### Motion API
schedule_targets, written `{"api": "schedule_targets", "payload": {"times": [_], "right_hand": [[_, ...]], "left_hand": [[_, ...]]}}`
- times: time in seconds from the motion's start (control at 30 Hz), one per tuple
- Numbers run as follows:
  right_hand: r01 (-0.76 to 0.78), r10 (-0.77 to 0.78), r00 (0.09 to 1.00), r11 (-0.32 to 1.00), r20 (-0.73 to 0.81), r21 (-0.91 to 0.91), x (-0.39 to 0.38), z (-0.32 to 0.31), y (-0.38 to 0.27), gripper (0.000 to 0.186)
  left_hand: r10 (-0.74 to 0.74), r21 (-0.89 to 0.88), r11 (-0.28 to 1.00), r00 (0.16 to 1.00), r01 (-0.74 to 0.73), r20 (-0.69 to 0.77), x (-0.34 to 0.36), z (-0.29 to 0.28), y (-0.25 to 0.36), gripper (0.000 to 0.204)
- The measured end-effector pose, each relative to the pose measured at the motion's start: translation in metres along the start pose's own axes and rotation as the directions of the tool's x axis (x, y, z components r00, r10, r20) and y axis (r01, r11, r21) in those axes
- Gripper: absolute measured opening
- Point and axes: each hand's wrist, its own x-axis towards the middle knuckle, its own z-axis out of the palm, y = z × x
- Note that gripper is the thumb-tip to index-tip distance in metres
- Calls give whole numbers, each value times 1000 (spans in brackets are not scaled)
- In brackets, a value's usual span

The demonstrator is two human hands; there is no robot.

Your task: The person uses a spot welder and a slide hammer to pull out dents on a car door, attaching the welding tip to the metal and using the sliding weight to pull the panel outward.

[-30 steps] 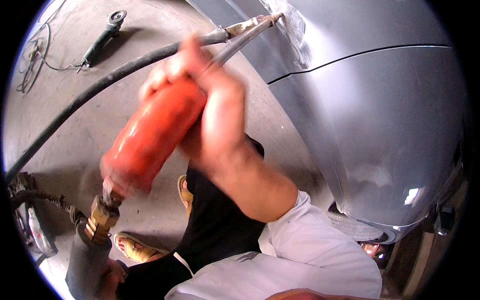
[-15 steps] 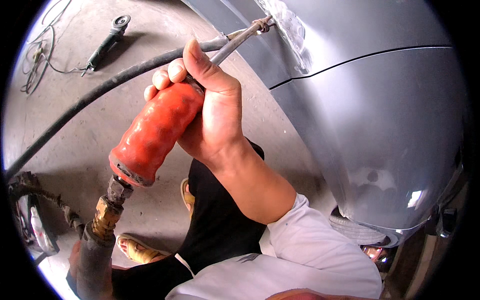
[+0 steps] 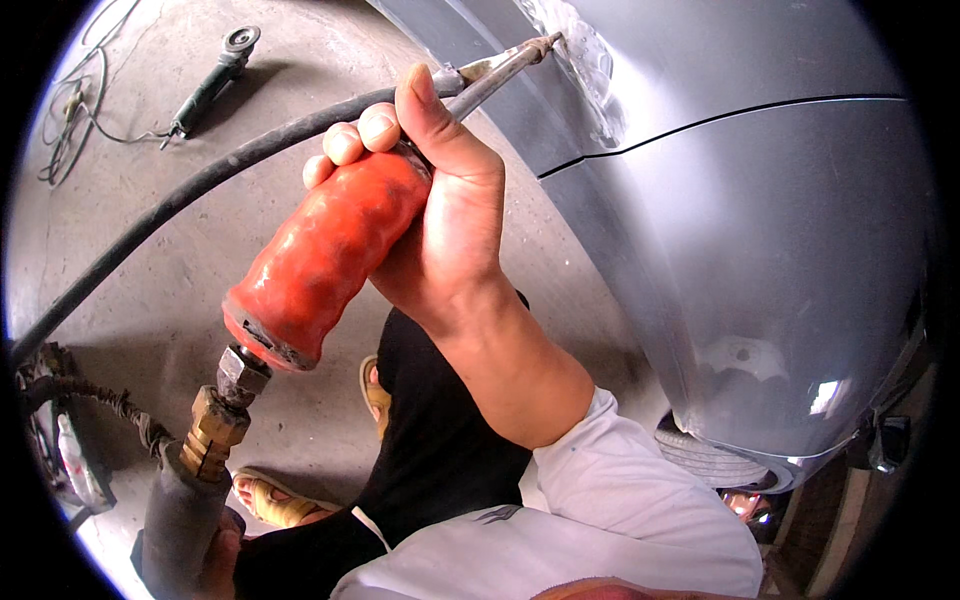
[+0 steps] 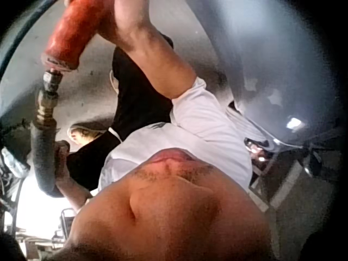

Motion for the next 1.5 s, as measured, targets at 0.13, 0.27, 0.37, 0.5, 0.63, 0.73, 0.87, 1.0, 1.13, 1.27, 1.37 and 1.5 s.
{"api": "schedule_targets", "payload": {"times": [0.13,0.27,0.37,0.5,0.63,0.73,0.87,1.0,1.13,1.27,1.37,1.5], "right_hand": [[-13,12,999,999,-31,-41,6,5,-12,34],[13,-23,995,995,-95,-97,0,13,-9,38],[-6,-2,993,998,-118,-66,-8,15,6,37],[6,-6,999,1000,-42,-10,-9,6,8,39],[-5,6,1000,999,-8,53,-6,1,-1,41],[-19,19,999,1000,-33,2,-5,2,1,41],[0,0,1000,1000,-2,-11,-5,2,3,40],[21,-20,999,1000,40,-20,-3,-1,-2,39],[26,-25,999,1000,27,-10,-4,-1,0,38],[36,-36,999,999,19,-26,-2,4,-6,36],[64,-65,998,995,-5,-71,2,10,-16,38],[84,-99,983,991,-155,-101,-2,19,-11,41]], "left_hand": [[-25,42,999,999,23,40,-3,-4,-3,75],[-111,127,987,991,101,80,-3,-2,10,77],[-76,326,945,989,30,128,4,-3,42,74],[494,397,778,864,-487,93,11,-5,83,45],[672,399,654,736,-642,82,11,-7,65,43],[242,72,969,967,-236,-77,9,-12,21,45],[75,-410,911,995,-42,65,-8,-10,-15,45],[93,-309,950,988,-51,125,-9,-2,-8,44],[90,-276,960,984,-45,152,-1,1,6,44],[84,-243,969,981,-40,175,2,1,10,43],[108,-148,986,979,-82,174,5,2,16,43],[238,24,969,960,-244,150,10,8,41,43]]}}
